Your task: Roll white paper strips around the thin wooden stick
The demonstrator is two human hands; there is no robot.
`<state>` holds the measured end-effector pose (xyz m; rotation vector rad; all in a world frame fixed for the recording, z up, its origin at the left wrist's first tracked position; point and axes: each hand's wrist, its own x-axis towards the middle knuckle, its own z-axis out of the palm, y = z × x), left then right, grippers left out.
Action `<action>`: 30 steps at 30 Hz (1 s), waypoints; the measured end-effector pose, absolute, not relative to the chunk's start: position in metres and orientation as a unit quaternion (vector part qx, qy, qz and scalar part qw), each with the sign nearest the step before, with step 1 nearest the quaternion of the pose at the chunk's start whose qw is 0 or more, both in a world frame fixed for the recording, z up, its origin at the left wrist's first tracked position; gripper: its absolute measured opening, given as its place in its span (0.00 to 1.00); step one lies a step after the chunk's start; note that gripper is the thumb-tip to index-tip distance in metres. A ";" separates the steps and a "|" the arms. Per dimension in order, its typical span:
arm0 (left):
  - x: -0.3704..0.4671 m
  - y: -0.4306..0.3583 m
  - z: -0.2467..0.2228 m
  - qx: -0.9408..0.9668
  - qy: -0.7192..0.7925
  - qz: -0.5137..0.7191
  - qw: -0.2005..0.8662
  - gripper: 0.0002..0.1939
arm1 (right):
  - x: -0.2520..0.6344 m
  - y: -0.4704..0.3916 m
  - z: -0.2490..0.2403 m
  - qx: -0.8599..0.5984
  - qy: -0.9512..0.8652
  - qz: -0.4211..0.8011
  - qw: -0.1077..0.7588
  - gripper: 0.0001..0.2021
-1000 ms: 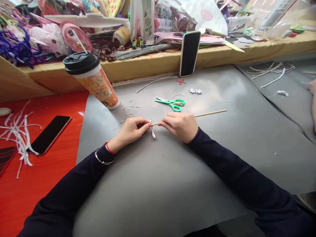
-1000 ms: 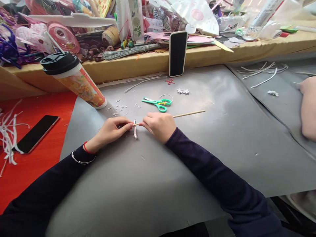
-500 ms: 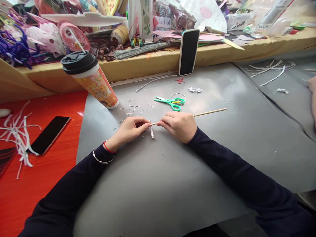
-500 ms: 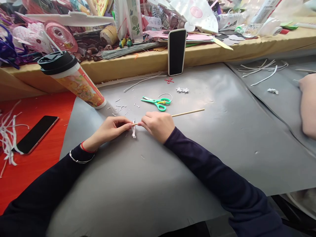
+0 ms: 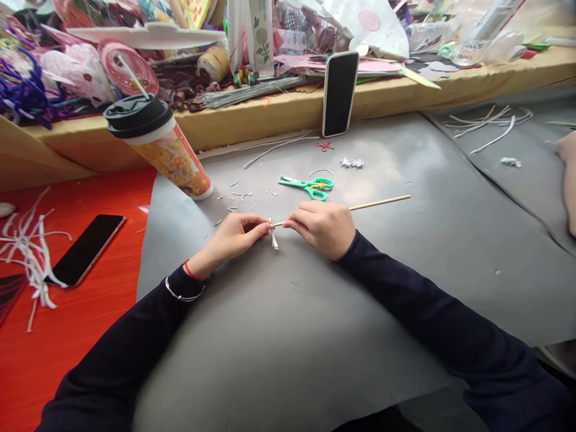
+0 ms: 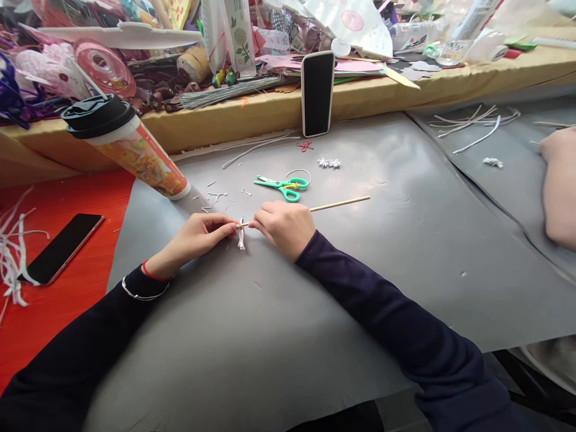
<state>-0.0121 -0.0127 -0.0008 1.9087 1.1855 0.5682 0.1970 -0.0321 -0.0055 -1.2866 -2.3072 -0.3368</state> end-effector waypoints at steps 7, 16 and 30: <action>-0.011 -0.013 0.004 0.752 0.471 0.228 0.402 0.19 | 0.198 -0.032 -0.004 -0.458 -0.847 -0.118 0.244 0.17; -0.012 -0.013 0.006 0.741 0.473 0.225 0.420 0.18 | 0.199 -0.032 -0.005 -0.449 -0.850 -0.125 0.244 0.16; -0.015 -0.008 0.005 0.812 0.397 0.187 0.384 0.18 | 0.199 -0.032 -0.002 -0.428 -0.863 -0.144 0.225 0.21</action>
